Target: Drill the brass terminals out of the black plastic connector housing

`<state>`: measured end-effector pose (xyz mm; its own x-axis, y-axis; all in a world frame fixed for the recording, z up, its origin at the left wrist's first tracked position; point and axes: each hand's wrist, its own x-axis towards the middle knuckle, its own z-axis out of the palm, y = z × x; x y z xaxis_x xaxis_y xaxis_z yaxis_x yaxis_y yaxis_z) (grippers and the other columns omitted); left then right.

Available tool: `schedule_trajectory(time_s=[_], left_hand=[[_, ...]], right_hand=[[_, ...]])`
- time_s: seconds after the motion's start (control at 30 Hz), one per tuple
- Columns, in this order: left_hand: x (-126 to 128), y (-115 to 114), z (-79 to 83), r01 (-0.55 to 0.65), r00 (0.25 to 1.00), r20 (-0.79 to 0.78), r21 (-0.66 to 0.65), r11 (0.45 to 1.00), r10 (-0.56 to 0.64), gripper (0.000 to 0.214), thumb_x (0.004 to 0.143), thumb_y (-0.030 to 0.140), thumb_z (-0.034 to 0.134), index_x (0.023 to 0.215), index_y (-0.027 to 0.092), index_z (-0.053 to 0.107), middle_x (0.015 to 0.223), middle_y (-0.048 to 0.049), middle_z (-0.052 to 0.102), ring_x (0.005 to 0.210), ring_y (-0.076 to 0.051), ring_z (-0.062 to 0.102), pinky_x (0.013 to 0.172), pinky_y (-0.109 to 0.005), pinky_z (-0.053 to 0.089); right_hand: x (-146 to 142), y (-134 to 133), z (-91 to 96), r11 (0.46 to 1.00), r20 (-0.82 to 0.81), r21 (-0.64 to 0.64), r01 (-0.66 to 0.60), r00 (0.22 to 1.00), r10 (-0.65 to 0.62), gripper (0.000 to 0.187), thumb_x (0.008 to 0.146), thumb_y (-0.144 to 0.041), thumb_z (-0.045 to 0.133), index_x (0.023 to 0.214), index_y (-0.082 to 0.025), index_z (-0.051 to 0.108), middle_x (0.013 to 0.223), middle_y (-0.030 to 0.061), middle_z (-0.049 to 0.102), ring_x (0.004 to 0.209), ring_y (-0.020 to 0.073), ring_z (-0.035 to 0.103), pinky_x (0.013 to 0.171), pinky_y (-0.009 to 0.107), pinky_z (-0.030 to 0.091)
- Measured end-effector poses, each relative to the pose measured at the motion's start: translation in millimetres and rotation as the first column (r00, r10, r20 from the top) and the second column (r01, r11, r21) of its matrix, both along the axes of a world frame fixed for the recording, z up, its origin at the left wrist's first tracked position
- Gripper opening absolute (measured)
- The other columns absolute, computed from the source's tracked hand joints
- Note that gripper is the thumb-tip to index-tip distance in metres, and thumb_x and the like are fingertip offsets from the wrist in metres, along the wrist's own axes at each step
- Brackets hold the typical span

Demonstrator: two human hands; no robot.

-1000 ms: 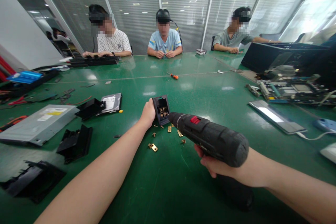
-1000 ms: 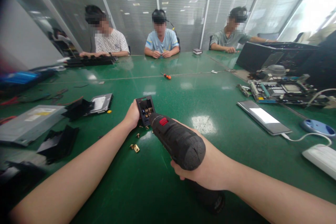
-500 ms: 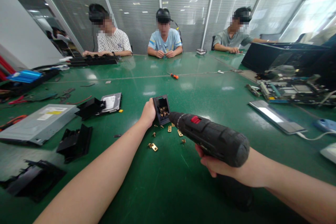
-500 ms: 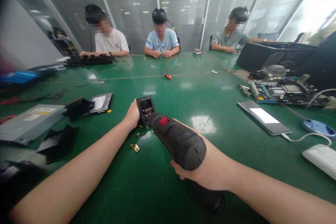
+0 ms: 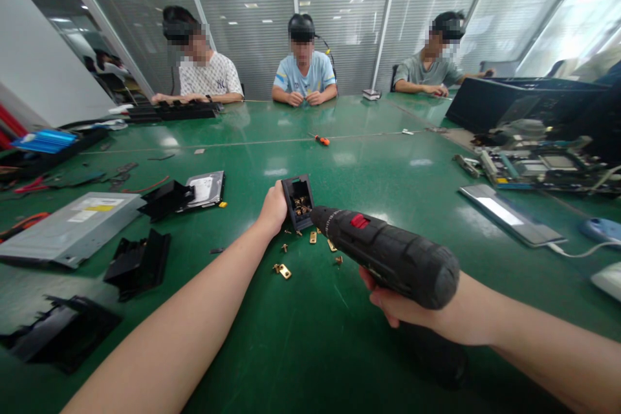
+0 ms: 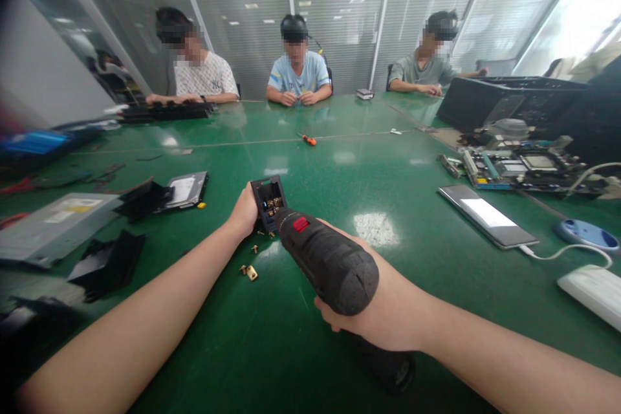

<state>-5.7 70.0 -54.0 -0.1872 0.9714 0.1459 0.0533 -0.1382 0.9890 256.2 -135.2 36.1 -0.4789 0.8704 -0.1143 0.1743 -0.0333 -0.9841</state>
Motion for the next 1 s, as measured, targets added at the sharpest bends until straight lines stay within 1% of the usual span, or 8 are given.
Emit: schedule_trajectory(time_s=[0.17, 0.33, 0.47, 0.63, 0.67, 0.77, 0.8, 1.0], left_hand=[[-0.6, -0.1, -0.4, -0.005, 1.000, -0.021, 0.013, 1.000, 0.005, 0.037, 0.093, 0.049, 0.052, 0.073, 0.020, 0.065, 0.066, 0.0005, 0.064, 0.071, -0.021, 0.061, 0.072, -0.033, 0.050], [-1.1, 0.1, -1.1, 0.012, 0.998, -0.054, 0.024, 1.000, -0.010, 0.035, 0.092, 0.046, 0.053, 0.074, 0.020, 0.065, 0.066, 0.0018, 0.063, 0.071, -0.020, 0.059, 0.073, -0.031, 0.048], [-2.3, 3.2, -4.2, 0.021, 0.999, -0.041, 0.012, 1.000, -0.020, 0.037, 0.092, 0.048, 0.052, 0.072, 0.019, 0.063, 0.064, 0.0019, 0.061, 0.069, -0.019, 0.055, 0.072, -0.031, 0.046], [-4.1, 6.2, -7.7, 0.000, 0.996, -0.085, 0.023, 1.000, 0.002, 0.038, 0.093, 0.047, 0.049, 0.073, 0.019, 0.064, 0.066, 0.0013, 0.062, 0.068, -0.018, 0.053, 0.071, -0.030, 0.045], [-4.2, 6.2, -7.7, 0.001, 0.997, -0.080, 0.022, 1.000, 0.001, 0.038, 0.093, 0.048, 0.049, 0.074, 0.019, 0.064, 0.066, 0.0012, 0.062, 0.068, -0.018, 0.054, 0.071, -0.031, 0.045], [-3.6, 5.2, -6.3, 0.013, 0.998, -0.054, 0.018, 1.000, -0.012, 0.037, 0.092, 0.049, 0.051, 0.075, 0.019, 0.065, 0.066, 0.0010, 0.064, 0.069, -0.019, 0.057, 0.071, -0.031, 0.047], [-3.2, 4.7, -5.6, 0.013, 0.999, -0.052, 0.017, 1.000, -0.012, 0.037, 0.092, 0.049, 0.051, 0.076, 0.019, 0.065, 0.066, 0.0007, 0.064, 0.069, -0.020, 0.058, 0.071, -0.032, 0.047], [-2.7, 2.8, -3.7, 0.034, 0.997, -0.072, 0.032, 0.999, -0.031, 0.039, 0.093, 0.050, 0.050, 0.076, 0.019, 0.065, 0.066, 0.0004, 0.064, 0.069, -0.020, 0.059, 0.071, -0.032, 0.048]], right_hand=[[-1.4, 0.3, -1.1, 1.000, 0.012, 0.007, 0.019, 1.000, -0.019, 0.069, 0.080, -0.021, 0.071, 0.144, -0.020, 0.043, 0.082, -0.0008, 0.067, 0.054, 0.0146, 0.069, 0.052, 0.027, 0.060], [-0.6, -0.5, -1.4, 1.000, -0.007, 0.001, 0.015, 1.000, -0.015, 0.058, 0.082, -0.021, 0.071, 0.134, -0.019, 0.048, 0.080, -0.0021, 0.066, 0.054, 0.0132, 0.067, 0.052, 0.026, 0.060], [-0.5, 0.0, -1.0, 1.000, -0.012, -0.005, 0.003, 1.000, -0.003, 0.055, 0.081, -0.018, 0.071, 0.131, -0.020, 0.049, 0.078, -0.0034, 0.065, 0.053, 0.0118, 0.066, 0.051, 0.025, 0.059], [-0.6, 1.2, -3.1, 1.000, -0.032, 0.004, 0.003, 0.999, -0.003, 0.054, 0.081, -0.020, 0.072, 0.130, -0.021, 0.048, 0.079, -0.0029, 0.066, 0.053, 0.0124, 0.067, 0.051, 0.025, 0.060], [-0.4, 1.2, -3.7, 1.000, -0.027, 0.007, 0.008, 1.000, -0.008, 0.049, 0.081, -0.021, 0.072, 0.126, -0.021, 0.051, 0.080, -0.0025, 0.066, 0.054, 0.0126, 0.068, 0.051, 0.026, 0.060], [0.2, 0.7, -4.8, 1.000, 0.000, 0.016, 0.002, 1.000, -0.002, 0.026, 0.082, -0.022, 0.072, 0.103, -0.020, 0.056, 0.079, -0.0014, 0.066, 0.055, 0.0131, 0.069, 0.052, 0.026, 0.061], [0.3, 0.4, -4.8, 1.000, 0.002, 0.019, 0.002, 1.000, -0.003, 0.023, 0.082, -0.022, 0.071, 0.099, -0.020, 0.056, 0.080, -0.0011, 0.067, 0.056, 0.0129, 0.069, 0.053, 0.026, 0.062], [-0.5, -0.7, -2.9, 1.000, -0.016, 0.013, -0.004, 1.000, 0.004, 0.033, 0.082, -0.020, 0.071, 0.110, -0.021, 0.054, 0.076, -0.0037, 0.065, 0.054, 0.0120, 0.067, 0.052, 0.025, 0.061]])
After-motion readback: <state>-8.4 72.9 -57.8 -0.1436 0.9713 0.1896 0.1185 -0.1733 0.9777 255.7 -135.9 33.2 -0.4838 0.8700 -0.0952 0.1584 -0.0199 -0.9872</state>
